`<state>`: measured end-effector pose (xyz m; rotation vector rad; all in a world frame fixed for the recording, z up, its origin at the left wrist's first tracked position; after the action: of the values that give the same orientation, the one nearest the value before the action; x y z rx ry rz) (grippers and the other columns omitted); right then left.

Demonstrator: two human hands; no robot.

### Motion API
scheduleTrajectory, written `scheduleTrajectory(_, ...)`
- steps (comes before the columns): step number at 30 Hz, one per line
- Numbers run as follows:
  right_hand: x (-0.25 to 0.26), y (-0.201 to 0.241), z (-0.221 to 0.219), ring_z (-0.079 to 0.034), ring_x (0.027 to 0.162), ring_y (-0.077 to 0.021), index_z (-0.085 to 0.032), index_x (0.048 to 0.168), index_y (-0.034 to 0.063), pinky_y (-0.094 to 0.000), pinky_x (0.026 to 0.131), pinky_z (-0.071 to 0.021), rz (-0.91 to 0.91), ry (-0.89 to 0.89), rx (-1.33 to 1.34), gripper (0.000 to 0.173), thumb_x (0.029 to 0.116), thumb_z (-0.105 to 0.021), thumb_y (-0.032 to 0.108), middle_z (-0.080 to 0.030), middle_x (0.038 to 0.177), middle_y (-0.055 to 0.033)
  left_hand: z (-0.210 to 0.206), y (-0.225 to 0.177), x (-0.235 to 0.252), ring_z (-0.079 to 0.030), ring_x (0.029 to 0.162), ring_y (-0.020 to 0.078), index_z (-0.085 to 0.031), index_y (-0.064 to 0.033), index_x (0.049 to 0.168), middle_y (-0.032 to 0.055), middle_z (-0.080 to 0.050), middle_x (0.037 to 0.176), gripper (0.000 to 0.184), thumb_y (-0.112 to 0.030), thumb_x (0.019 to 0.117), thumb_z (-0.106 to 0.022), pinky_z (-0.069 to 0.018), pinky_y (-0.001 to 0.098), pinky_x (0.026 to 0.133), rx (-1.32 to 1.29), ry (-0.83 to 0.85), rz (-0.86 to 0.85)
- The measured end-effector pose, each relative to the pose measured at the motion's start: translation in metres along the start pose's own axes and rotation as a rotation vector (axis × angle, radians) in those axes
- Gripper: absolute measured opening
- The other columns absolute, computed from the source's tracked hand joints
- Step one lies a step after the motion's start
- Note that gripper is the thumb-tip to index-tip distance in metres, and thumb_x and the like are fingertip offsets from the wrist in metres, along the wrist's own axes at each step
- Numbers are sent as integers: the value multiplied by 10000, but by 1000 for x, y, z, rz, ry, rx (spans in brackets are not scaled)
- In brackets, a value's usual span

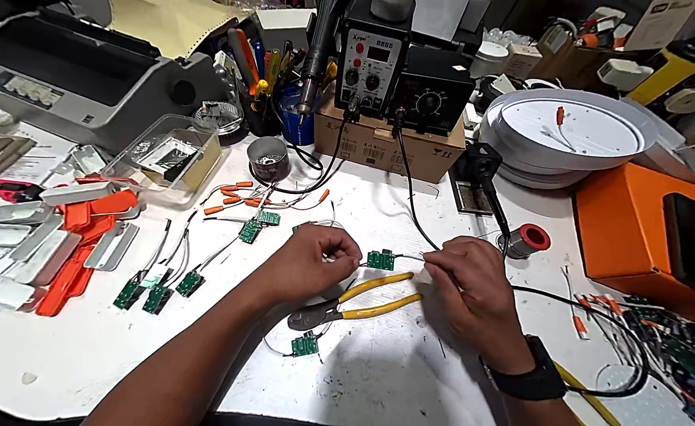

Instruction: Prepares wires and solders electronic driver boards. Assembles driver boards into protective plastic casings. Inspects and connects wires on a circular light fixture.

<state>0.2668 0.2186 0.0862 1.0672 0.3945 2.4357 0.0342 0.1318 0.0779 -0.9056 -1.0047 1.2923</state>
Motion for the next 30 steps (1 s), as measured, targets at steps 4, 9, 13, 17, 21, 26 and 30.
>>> scheduleTrajectory(4,-2,2,-1,-607,1072,-196,-772,1036,130,-448,1023,-419,-3,-22,-12,210,1029,-595,243,-678,918,-26,-3,4,-1,-570,662,-48,-742,-151,880,-116,-646,730,145,-231,967,-658,-458,145,603,17,57,70)
scheduleTrajectory(9,-2,4,-1,-609,1077,-195,-774,1024,121,-450,1031,-420,-13,-16,-11,205,1025,-603,235,-686,918,-18,-9,6,-1,-527,604,-46,-729,-167,830,-123,-603,673,152,-226,951,-658,-411,149,546,14,113,84)
scheduleTrajectory(13,-3,4,-1,-607,1083,-199,-778,1025,123,-466,1035,-417,-18,-15,-5,202,1022,-608,232,-684,915,-14,-15,9,-1,-512,577,-30,-704,-158,823,-111,-577,651,154,-206,956,-643,-404,160,525,-14,155,121)
scheduleTrajectory(17,-2,3,-2,-608,1068,-187,-778,1019,129,-460,1025,-418,-37,2,-25,205,1017,-609,244,-679,908,-7,-19,11,0,-484,529,-17,-655,-156,779,-104,-543,605,139,-143,916,-634,-383,172,495,-132,154,163)
scheduleTrajectory(21,-3,1,-4,-605,1037,-178,-781,1007,133,-452,1011,-419,-69,24,-25,224,1019,-591,253,-672,910,-2,-19,13,1,-482,530,-12,-631,-151,767,-99,-532,594,146,-98,903,-622,-388,168,507,-245,125,173)
scheduleTrajectory(26,-3,-1,-6,-600,1055,-158,-780,1012,149,-442,1015,-412,-107,87,-8,242,1024,-571,270,-677,923,21,-17,14,1,-495,553,-2,-611,-142,769,-87,-544,616,158,-84,916,-610,-403,176,531,-265,101,174)
scheduleTrajectory(30,-3,-2,-7,-599,1027,-138,-778,1001,156,-428,999,-414,-121,116,14,251,1024,-562,282,-669,903,40,-15,14,1,-486,550,4,-595,-148,764,-81,-534,617,163,-85,914,-606,-395,176,527,-265,99,166)
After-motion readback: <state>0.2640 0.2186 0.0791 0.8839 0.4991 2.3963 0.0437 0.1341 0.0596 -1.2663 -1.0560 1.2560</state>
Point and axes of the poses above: each hand's wrist, its own x-axis towards the middle knuckle, its own z-axis out of the back of the hand, y = z × x, the point moved 6 cm from there along x, towards the middle knuckle
